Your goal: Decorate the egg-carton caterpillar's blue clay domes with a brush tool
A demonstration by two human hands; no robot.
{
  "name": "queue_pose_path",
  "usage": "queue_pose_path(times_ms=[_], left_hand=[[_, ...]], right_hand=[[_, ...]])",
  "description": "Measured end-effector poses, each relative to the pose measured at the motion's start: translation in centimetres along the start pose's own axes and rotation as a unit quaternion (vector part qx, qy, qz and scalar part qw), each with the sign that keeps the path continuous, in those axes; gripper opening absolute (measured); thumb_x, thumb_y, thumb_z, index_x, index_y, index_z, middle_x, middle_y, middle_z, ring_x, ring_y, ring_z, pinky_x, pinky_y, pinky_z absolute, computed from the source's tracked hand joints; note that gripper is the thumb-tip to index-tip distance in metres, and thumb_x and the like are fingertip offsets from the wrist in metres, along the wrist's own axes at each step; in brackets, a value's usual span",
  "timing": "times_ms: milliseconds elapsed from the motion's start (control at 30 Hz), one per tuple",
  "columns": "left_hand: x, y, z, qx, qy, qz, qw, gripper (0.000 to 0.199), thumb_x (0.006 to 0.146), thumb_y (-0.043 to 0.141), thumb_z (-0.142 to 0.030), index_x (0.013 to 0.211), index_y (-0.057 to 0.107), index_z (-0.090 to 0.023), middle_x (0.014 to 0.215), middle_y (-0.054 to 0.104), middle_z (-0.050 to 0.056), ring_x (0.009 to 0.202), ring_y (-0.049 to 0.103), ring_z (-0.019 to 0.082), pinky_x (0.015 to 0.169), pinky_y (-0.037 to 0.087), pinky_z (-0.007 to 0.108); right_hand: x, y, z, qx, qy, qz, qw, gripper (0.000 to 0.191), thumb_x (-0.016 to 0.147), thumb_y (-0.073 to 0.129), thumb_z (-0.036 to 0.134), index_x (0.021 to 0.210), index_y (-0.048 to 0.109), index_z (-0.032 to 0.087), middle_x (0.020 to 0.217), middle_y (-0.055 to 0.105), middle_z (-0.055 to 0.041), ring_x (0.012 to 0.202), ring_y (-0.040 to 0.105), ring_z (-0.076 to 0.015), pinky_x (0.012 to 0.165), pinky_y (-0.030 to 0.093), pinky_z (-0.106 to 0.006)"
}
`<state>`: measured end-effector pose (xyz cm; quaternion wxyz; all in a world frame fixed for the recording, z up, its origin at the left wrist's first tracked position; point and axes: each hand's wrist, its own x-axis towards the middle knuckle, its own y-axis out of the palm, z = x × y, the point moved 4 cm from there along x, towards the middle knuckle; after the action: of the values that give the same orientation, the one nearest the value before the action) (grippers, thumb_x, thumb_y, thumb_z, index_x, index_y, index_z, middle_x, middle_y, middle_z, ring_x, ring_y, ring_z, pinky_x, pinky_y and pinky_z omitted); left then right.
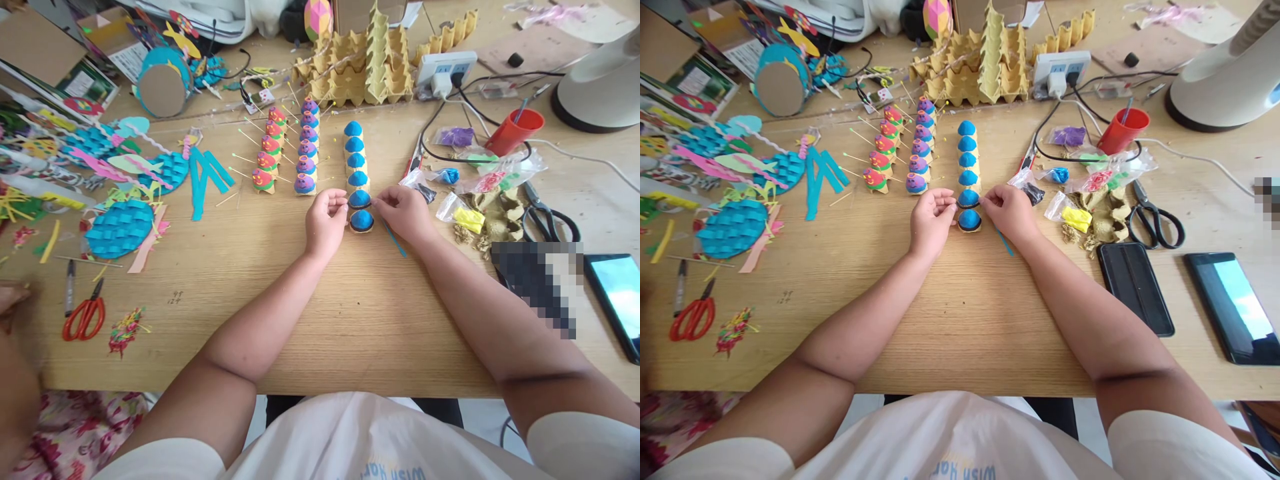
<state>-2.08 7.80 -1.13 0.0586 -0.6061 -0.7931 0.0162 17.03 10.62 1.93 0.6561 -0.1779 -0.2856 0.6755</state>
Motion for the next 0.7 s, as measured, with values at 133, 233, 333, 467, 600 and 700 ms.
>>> queue_pose_path(times_ms=[133, 233, 333, 467, 600, 700], left_hand=[[0.02, 0.01, 0.07, -0.002, 0.004, 0.002, 1.0, 0.029, 0.091, 0.064, -0.002, 0.11, 0.069, -0.023, 0.1, 0.077, 0.003, 0.083, 0.072, 0.01, 0.06, 0.058, 0.014], [0.03, 0.05, 0.07, -0.008, -0.001, 0.003, 1.0, 0.029, 0.091, 0.064, -0.002, 0.11, 0.069, -0.023, 0.101, 0.077, 0.003, 0.083, 0.073, 0.01, 0.061, 0.058, 0.014], [-0.01, 0.07, -0.01, -0.011, -0.009, 0.004, 1.0, 0.028, 0.091, 0.064, -0.002, 0.11, 0.069, -0.022, 0.103, 0.078, 0.003, 0.085, 0.074, 0.01, 0.061, 0.058, 0.014], [0.01, 0.04, 0.03, -0.011, -0.007, 0.004, 1.0, 0.028, 0.092, 0.064, -0.001, 0.11, 0.069, -0.022, 0.103, 0.078, 0.004, 0.085, 0.074, 0.011, 0.061, 0.059, 0.016], [0.14, -0.01, 0.35, 0.012, 0.014, 0.008, 1.0, 0.028, 0.093, 0.064, -0.003, 0.11, 0.068, -0.024, 0.105, 0.079, 0.004, 0.089, 0.076, 0.012, 0.069, 0.063, 0.02], [0.21, -0.02, 0.61, 0.021, 0.026, 0.012, 0.999, 0.026, 0.094, 0.064, -0.005, 0.111, 0.068, -0.024, 0.106, 0.079, 0.003, 0.091, 0.077, 0.013, 0.074, 0.064, 0.023]], right_hand=[[0.03, 0.03, -0.05, -0.004, 0.002, 0.0, 1.0, 0.022, 0.089, 0.072, 0.036, 0.073, 0.066, 0.022, 0.072, 0.067, -0.0026, 0.068, 0.052, -0.0175, 0.069, 0.04, -0.035], [0.06, 0.07, -0.15, -0.008, 0.005, -0.002, 1.0, 0.021, 0.09, 0.072, 0.035, 0.075, 0.068, 0.022, 0.073, 0.069, -0.0028, 0.069, 0.054, -0.018, 0.07, 0.041, -0.035], [0.08, 0.13, -0.23, -0.008, 0.004, -0.002, 1.0, 0.02, 0.09, 0.072, 0.034, 0.076, 0.068, 0.022, 0.074, 0.069, -0.0027, 0.069, 0.054, -0.018, 0.07, 0.041, -0.035], [0.06, 0.14, -0.2, -0.008, 0.003, -0.002, 1.0, 0.02, 0.09, 0.071, 0.033, 0.075, 0.069, 0.021, 0.073, 0.068, -0.0023, 0.068, 0.053, -0.0176, 0.07, 0.041, -0.035], [0.09, 0.16, -0.2, -0.01, -0.002, -0.003, 1.0, 0.02, 0.091, 0.07, 0.034, 0.077, 0.069, 0.021, 0.073, 0.068, -0.0022, 0.07, 0.054, -0.018, 0.07, 0.041, -0.035], [0.13, 0.24, -0.3, -0.009, -0.003, -0.001, 1.0, 0.021, 0.092, 0.07, 0.036, 0.076, 0.069, 0.021, 0.072, 0.067, -0.0023, 0.071, 0.054, -0.0186, 0.07, 0.04, -0.035]])
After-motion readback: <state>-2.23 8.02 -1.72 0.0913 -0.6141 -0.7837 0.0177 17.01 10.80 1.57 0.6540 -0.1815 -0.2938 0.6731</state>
